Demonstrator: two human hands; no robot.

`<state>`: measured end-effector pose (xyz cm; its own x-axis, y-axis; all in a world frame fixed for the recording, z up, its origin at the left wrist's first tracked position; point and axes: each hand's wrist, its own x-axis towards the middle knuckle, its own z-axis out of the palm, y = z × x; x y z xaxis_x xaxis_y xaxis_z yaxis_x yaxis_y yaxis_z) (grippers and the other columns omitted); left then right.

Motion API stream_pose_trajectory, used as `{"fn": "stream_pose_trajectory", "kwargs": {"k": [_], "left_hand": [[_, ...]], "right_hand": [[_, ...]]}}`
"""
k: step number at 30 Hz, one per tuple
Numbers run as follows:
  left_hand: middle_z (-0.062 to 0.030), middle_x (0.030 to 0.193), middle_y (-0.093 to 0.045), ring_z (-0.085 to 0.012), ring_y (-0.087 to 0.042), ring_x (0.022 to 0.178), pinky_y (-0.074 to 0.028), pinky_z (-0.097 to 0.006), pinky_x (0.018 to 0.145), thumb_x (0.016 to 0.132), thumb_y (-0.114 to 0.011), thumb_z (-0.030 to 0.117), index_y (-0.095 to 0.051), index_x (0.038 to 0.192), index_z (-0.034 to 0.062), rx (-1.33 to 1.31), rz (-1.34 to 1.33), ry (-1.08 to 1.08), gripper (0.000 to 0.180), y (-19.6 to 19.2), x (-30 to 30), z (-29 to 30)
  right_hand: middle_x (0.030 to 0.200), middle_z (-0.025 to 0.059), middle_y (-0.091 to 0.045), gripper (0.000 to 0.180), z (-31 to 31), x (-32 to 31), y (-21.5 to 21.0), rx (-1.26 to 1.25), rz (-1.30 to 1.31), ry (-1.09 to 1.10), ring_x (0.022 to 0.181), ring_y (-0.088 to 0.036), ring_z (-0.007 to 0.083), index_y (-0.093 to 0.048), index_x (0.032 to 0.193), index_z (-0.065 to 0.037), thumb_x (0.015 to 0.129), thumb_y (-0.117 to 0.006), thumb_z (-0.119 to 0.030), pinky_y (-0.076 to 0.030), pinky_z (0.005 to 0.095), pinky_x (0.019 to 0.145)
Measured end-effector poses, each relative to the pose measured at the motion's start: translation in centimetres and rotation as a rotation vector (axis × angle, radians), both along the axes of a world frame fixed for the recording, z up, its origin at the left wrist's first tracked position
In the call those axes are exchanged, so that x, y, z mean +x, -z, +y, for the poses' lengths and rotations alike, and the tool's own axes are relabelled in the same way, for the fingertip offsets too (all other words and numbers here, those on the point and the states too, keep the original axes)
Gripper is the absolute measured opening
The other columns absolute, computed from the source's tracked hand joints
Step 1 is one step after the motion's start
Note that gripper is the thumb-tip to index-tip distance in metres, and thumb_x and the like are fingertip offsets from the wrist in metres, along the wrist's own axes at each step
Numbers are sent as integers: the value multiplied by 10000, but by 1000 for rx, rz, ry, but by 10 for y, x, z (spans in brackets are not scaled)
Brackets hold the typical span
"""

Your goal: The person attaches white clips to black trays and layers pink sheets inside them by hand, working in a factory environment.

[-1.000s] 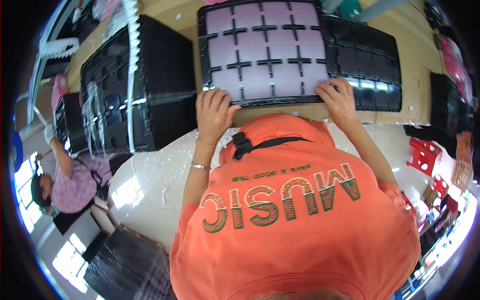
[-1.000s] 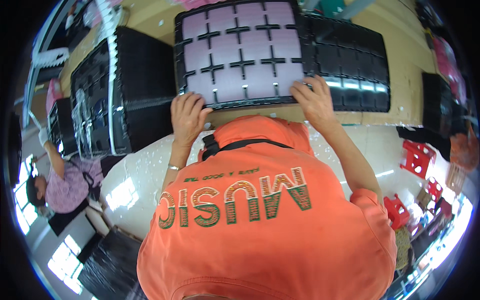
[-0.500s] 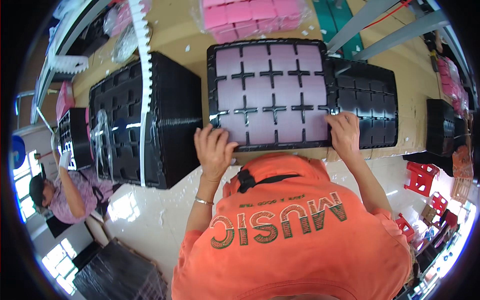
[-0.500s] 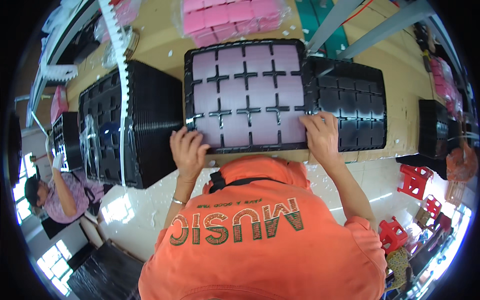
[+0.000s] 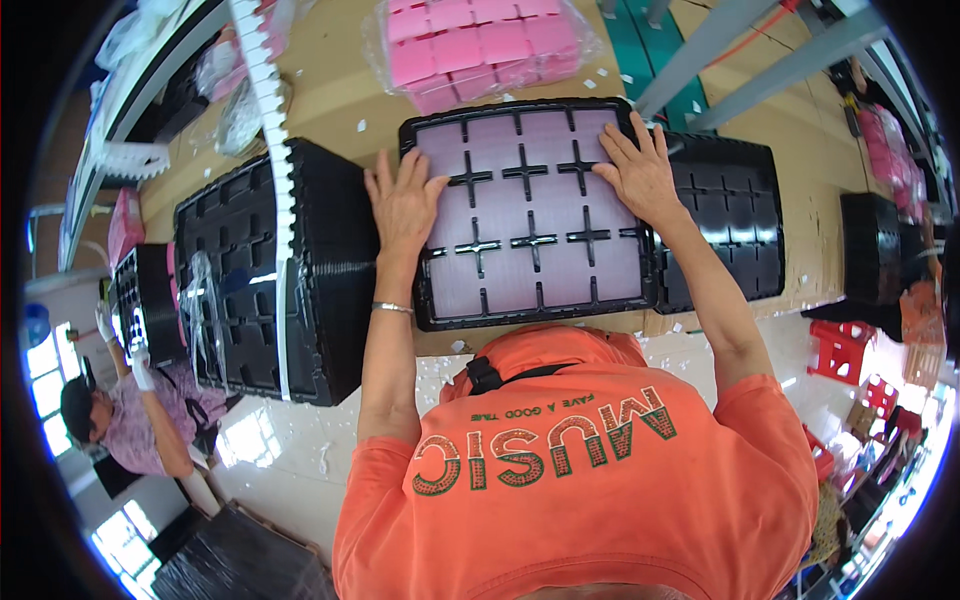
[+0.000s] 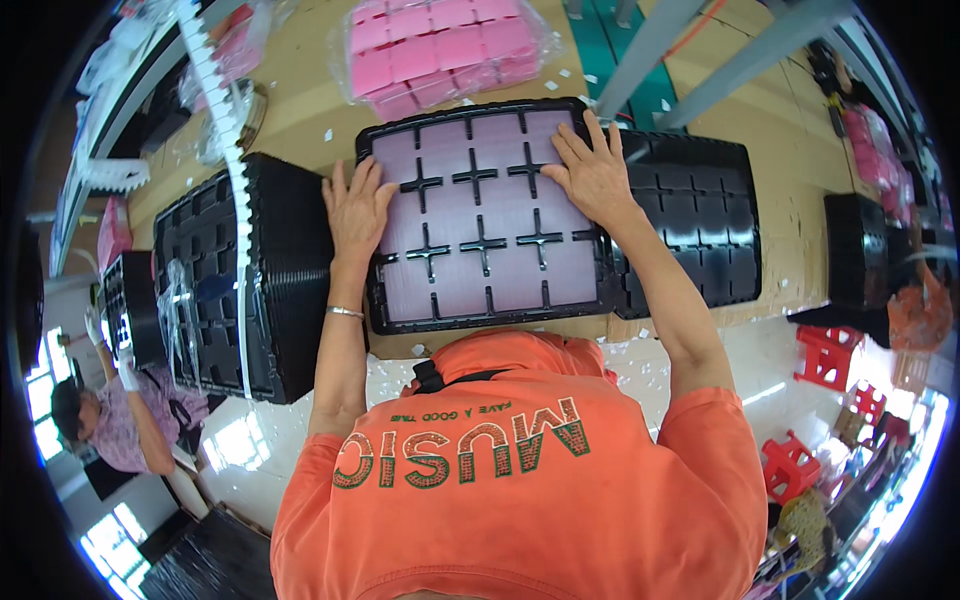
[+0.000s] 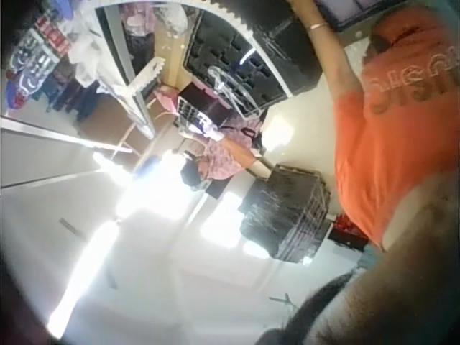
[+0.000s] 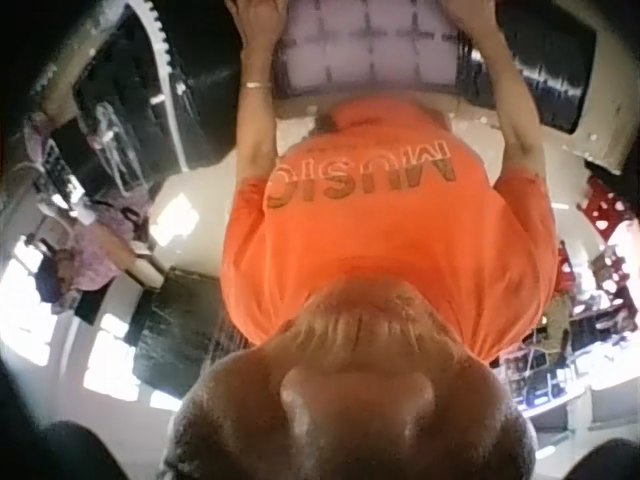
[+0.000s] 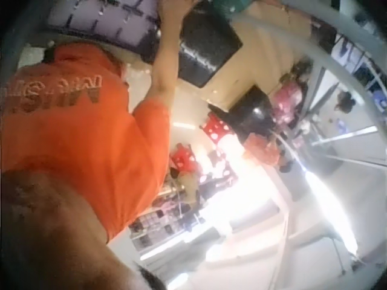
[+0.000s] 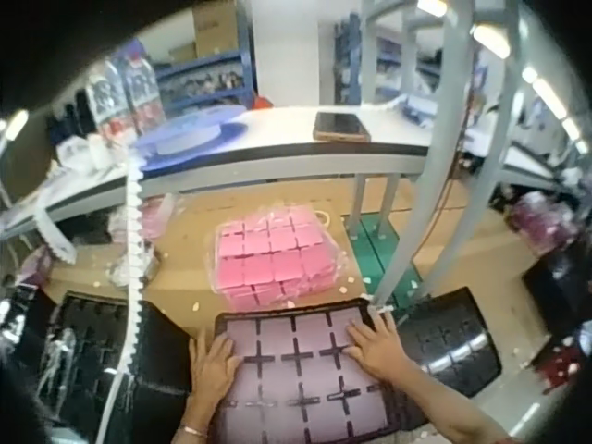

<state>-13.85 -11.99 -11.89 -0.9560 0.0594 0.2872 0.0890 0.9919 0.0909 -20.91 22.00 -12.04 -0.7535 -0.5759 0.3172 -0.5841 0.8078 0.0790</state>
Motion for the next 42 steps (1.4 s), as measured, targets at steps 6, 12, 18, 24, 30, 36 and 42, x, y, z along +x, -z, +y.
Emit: {"fn": "stream_pose_trajectory", "kwargs": {"k": [6, 12, 18, 24, 30, 36, 42], "left_hand": [[-35, 1190, -595, -357, -400, 1263, -267, -590, 1055, 875, -550, 434, -662, 1093, 84, 45, 128, 83, 427, 6, -5, 1], [-22, 1286, -557, -366, -376, 1291, -255, -567, 1069, 912, -504, 433, -631, 1168, 96, -22, 35, 129, 442, 8, -6, 6], [-22, 1306, -538, -361, -376, 1292, -253, -576, 1067, 905, -488, 480, -610, 1201, 108, -12, 78, -10, 491, 12, -6, 4], [-108, 1257, -557, -360, -464, 1184, -337, -517, 1013, 911, -519, 381, -619, 1146, 40, -46, 201, -7, 427, 1, 4, 3], [-245, 1001, -630, -431, -578, 958, -448, -473, 856, 950, -452, 343, -676, 1015, 17, 466, -7, -375, 401, 20, 41, -25], [-268, 922, -659, -406, -618, 884, -457, -449, 810, 922, -484, 390, -698, 926, -21, 731, -144, -558, 464, 9, 30, -18], [-34, 796, -659, -85, -548, 645, -425, -225, 546, 845, -687, 140, -699, 997, -12, 1388, -14, -488, 215, -20, 38, -25]], "right_hand": [[1320, 33, -539, 460, -1, -6, 4, -26, 41, 103, 1322, -353, 337, -606, 1207, -114, 892, -527, -440, -226, 578, 1073], [1347, 27, -521, 490, -12, 7, 13, -25, 31, 29, 1329, -346, 343, -591, 1232, -116, 913, -479, -471, -199, 572, 1083], [1395, 26, -479, 545, -23, 2, 11, 25, -25, 195, 1350, -322, 347, -538, 1306, -134, 939, -395, -510, -185, 583, 1083], [1348, 42, -512, 447, -8, 7, 6, 18, 90, 189, 1280, -409, 351, -586, 1203, -114, 949, -411, -437, -315, 584, 995], [1105, 260, -614, 519, 30, 33, -3, -550, -619, 594, 1102, -543, 426, -623, 1129, -45, 971, -317, -434, -411, 465, 946], [1100, 261, -612, 503, 18, 41, 1, -773, -564, 710, 1063, -572, 409, -685, 1040, -73, 892, -457, -496, -434, 437, 924], [994, 242, -656, 433, 40, 52, -32, -1095, -431, 609, 976, -630, 365, -693, 992, -39, 863, -544, -424, -461, 378, 865]]}}
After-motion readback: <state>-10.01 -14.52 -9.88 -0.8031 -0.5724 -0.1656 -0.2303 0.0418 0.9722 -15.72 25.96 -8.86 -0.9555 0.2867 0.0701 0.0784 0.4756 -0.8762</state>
